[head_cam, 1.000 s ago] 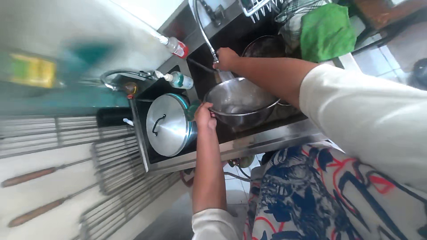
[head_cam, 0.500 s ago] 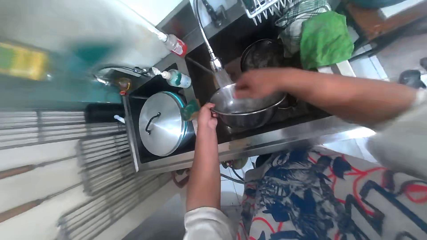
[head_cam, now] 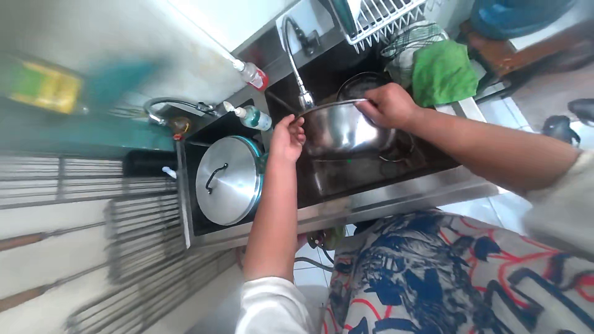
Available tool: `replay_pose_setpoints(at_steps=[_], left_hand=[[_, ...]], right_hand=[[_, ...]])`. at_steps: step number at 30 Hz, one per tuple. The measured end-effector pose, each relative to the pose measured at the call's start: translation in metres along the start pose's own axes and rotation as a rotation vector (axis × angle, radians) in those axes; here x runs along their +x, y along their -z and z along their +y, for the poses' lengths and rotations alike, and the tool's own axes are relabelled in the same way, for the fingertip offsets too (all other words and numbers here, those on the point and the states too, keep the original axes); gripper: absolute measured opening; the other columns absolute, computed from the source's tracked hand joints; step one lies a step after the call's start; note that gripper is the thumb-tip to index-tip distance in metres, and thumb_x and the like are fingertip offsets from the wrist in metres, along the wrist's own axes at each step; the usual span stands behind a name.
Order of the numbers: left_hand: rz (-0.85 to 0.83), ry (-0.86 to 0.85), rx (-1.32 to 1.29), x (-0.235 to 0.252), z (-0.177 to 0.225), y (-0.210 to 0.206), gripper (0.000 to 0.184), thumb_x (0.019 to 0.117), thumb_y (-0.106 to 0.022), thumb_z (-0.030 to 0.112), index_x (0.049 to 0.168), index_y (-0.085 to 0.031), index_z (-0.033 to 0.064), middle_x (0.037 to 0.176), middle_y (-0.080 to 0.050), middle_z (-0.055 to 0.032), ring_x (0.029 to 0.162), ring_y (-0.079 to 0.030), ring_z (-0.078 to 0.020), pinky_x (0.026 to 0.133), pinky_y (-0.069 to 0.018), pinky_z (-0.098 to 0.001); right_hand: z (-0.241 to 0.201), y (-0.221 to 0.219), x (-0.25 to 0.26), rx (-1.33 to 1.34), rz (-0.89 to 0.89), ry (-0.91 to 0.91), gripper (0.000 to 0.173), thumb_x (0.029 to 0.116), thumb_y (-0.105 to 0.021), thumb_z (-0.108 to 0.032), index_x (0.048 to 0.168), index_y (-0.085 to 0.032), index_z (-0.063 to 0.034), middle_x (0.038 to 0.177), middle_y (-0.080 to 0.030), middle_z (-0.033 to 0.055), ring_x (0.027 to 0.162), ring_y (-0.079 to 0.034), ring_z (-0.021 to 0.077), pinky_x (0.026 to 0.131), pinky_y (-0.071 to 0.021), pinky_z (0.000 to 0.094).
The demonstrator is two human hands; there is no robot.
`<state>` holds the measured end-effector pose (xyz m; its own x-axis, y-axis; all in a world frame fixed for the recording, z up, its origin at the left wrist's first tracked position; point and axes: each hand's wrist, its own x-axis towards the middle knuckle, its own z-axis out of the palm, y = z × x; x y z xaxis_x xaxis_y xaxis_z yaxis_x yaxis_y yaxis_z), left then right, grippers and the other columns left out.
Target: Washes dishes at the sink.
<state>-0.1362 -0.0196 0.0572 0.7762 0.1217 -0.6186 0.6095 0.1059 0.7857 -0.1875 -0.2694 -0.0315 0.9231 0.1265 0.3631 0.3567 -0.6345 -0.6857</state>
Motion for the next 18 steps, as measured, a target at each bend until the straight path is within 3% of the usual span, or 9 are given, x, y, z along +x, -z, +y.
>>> replay_pose_setpoints(at_steps=[3,9,13,16,18], left_hand=[[-0.047,0.018,0.093,0.006,-0.005,0.014,0.025,0.1075,-0.042,0.026,0.100,-0.060,0.0101,0.077,-0.063,0.0019,0.052,-0.051,-0.0028,0.047,-0.0427,-0.0168],[0.011,-0.059,0.250,0.028,-0.011,0.029,0.021,0.1067,-0.046,0.025,0.106,-0.061,0.0106,0.082,-0.065,0.0024,0.059,-0.055,-0.0036,0.052,-0.0443,-0.0192],[0.039,-0.165,0.396,0.044,0.002,0.019,0.031,0.1078,-0.050,0.026,0.127,-0.059,0.0050,0.106,-0.068,-0.0059,0.079,-0.061,-0.0101,0.069,-0.0497,-0.0268],[0.002,-0.226,0.531,0.067,0.011,0.008,0.041,0.1086,-0.050,0.033,0.137,-0.058,0.0042,0.126,-0.063,-0.0141,0.101,-0.063,-0.0210,0.084,-0.0522,-0.0387],[-0.021,-0.238,0.623,0.087,0.014,-0.001,0.048,0.1077,-0.050,0.040,0.139,-0.056,0.0036,0.131,-0.061,-0.0172,0.109,-0.062,-0.0260,0.089,-0.0516,-0.0443]], right_hand=[[0.016,0.008,-0.003,0.047,0.062,-0.048,0.045,0.1040,-0.048,-0.034,0.075,-0.062,-0.0019,0.061,-0.057,0.0111,0.055,-0.058,0.0262,0.053,-0.0461,0.0499],[0.026,0.026,-0.024,0.087,0.169,-0.284,0.044,0.1070,-0.049,-0.032,0.076,-0.060,-0.0023,0.060,-0.052,0.0054,0.053,-0.050,0.0144,0.053,-0.0427,0.0392],[0.027,0.034,-0.047,0.047,0.245,-0.485,0.046,0.1084,-0.047,-0.034,0.082,-0.064,0.0004,0.065,-0.054,0.0082,0.057,-0.052,0.0172,0.058,-0.0445,0.0425],[0.020,0.035,-0.062,0.050,0.326,-0.684,0.051,0.1100,-0.045,-0.037,0.084,-0.063,0.0027,0.068,-0.056,0.0118,0.061,-0.055,0.0209,0.063,-0.0469,0.0460],[0.014,0.032,-0.069,0.067,0.386,-0.803,0.054,0.1108,-0.043,-0.039,0.082,-0.061,0.0029,0.068,-0.053,0.0113,0.061,-0.053,0.0208,0.063,-0.0452,0.0460]])
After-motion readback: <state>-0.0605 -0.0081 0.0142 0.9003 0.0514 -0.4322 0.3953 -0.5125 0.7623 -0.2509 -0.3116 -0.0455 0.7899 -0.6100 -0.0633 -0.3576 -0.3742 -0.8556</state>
